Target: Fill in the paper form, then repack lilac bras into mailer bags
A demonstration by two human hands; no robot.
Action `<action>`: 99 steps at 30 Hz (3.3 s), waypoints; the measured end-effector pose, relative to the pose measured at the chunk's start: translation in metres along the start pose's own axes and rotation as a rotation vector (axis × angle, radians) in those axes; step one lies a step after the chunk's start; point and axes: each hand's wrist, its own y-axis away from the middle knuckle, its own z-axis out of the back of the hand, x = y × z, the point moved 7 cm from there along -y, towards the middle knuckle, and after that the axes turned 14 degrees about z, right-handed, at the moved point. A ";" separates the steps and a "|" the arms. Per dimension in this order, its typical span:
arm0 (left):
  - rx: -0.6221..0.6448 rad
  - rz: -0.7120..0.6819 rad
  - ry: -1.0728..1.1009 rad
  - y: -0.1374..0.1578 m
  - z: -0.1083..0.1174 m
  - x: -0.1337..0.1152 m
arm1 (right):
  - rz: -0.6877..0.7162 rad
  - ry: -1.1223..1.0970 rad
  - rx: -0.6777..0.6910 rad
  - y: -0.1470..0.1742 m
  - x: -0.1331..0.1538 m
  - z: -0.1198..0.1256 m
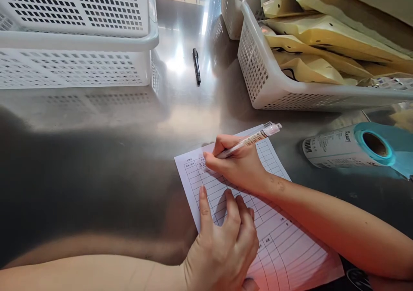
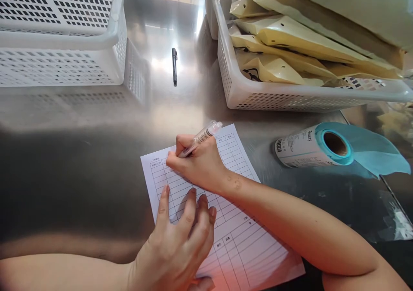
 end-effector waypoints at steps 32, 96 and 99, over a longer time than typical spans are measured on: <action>-0.055 0.007 -0.017 0.001 -0.002 0.000 | 0.032 -0.025 -0.030 -0.003 -0.002 0.008; -0.010 -0.009 -0.044 0.002 -0.003 -0.001 | 0.052 0.076 -0.021 -0.003 0.000 0.008; 0.013 -0.004 -0.039 0.002 -0.004 -0.001 | 0.013 0.024 0.031 -0.004 -0.004 0.005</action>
